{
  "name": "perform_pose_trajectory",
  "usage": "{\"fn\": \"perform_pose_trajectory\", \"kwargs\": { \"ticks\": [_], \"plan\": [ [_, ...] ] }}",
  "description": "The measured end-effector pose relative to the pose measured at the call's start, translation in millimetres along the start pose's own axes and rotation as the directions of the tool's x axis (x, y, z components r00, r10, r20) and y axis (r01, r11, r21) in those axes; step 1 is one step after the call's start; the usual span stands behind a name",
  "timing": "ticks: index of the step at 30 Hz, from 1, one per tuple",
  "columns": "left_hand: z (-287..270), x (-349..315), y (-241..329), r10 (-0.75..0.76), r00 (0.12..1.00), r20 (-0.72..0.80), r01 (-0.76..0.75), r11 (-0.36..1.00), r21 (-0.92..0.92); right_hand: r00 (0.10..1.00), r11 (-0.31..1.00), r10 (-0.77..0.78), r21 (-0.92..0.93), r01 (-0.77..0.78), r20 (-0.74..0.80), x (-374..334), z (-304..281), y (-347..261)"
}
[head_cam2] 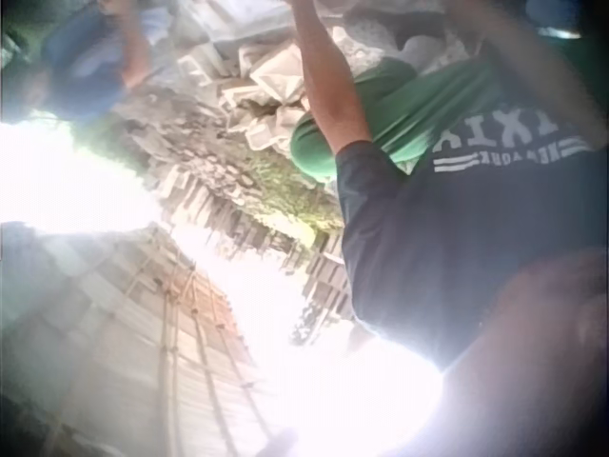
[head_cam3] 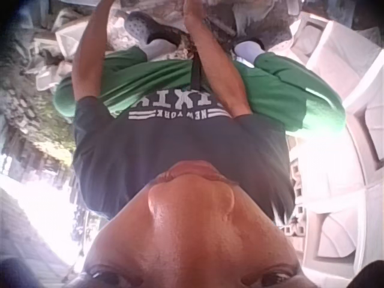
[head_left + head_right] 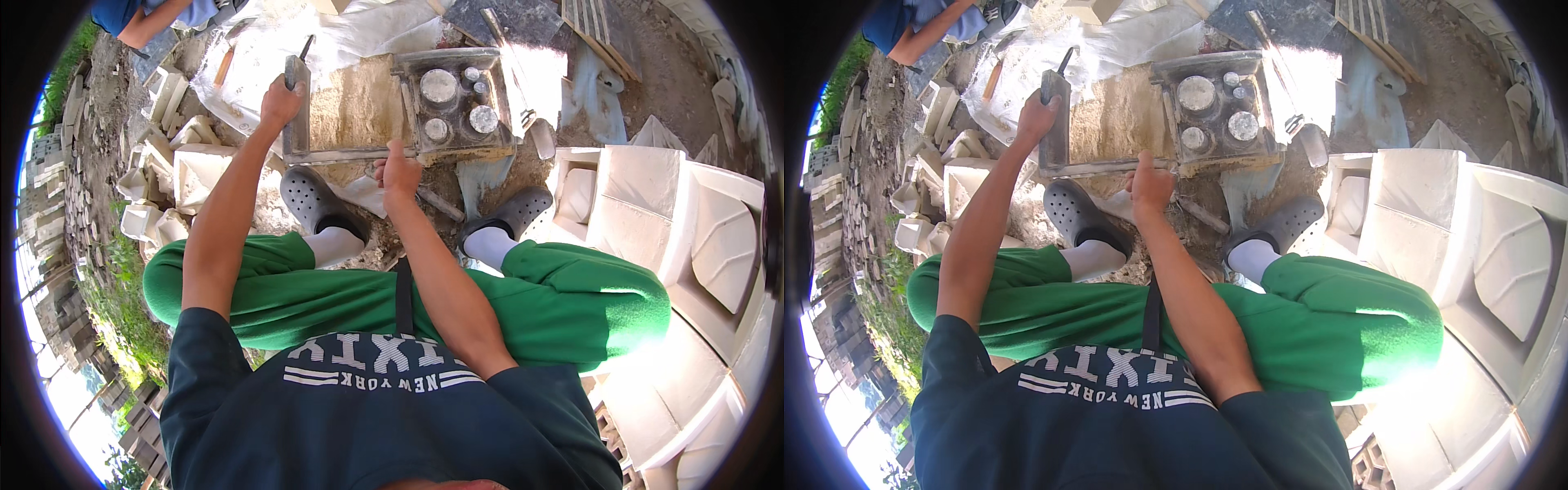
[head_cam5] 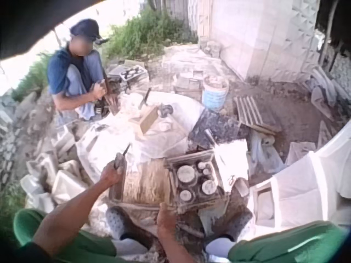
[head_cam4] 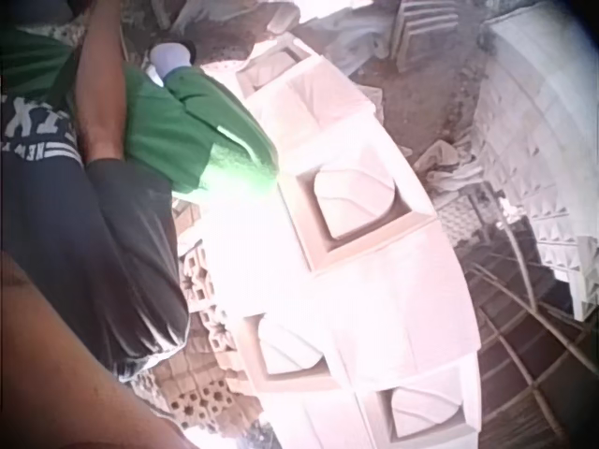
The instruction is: The person cleans and separates components of a stone-molding frame by hand, then uses a small trowel to scrape and move sand into the frame before smoothing it.
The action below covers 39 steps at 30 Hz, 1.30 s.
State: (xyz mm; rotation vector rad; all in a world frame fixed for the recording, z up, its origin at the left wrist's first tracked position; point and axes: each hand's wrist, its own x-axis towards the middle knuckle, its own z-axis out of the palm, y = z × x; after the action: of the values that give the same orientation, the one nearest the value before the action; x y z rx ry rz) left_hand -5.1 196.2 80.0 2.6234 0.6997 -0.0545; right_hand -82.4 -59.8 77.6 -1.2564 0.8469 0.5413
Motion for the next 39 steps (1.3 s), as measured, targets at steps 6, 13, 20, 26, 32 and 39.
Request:
{"fn": "perform_pose_trajectory", "kwargs": {
  "ticks": [6, 13, 20, 26, 32, 39],
  "plan": [
    [39.9, -44.5, 55.0, -0.022, 0.999, 0.046, 0.03, 0.985, -0.173, 0.89, 0.953, -0.3, -0.065, 0.296, -0.344, 39.4, -58.8, 23.9],
    [97.4, -62.8, 80.3, -0.053, 0.997, 0.056, 0.069, 0.944, -0.323, 0.767, 0.871, -0.448, -0.03, 0.491, -0.46, 63.6, -98.2, 9.9],
    [127.8, -61.4, 87.8, 0.02, 0.996, -0.087, -0.057, 0.892, -0.448, 0.794, 0.874, -0.415, 0.048, 0.483, -0.444, 71.6, -114.6, 3.2],
    [125.5, -78.9, 120.3, 0.013, 0.997, -0.079, -0.05, 0.873, -0.485, 0.768, 0.89, -0.414, -0.042, 0.453, -0.488, 81.1, -134.0, -0.7],
    [155.2, -69.1, 112.6, 0.035, 0.987, -0.159, -0.116, 0.84, -0.531, 0.722, 0.814, -0.44, 0.103, 0.572, -0.533, 96.9, -130.5, -17.3],
    [159.7, -67.7, 132.1, 0.072, 0.98, -0.188, -0.171, 0.786, -0.593, 0.775, 0.86, -0.334, 0.163, 0.484, -0.536, 93.7, -140.3, -32.2]
  ]
}}
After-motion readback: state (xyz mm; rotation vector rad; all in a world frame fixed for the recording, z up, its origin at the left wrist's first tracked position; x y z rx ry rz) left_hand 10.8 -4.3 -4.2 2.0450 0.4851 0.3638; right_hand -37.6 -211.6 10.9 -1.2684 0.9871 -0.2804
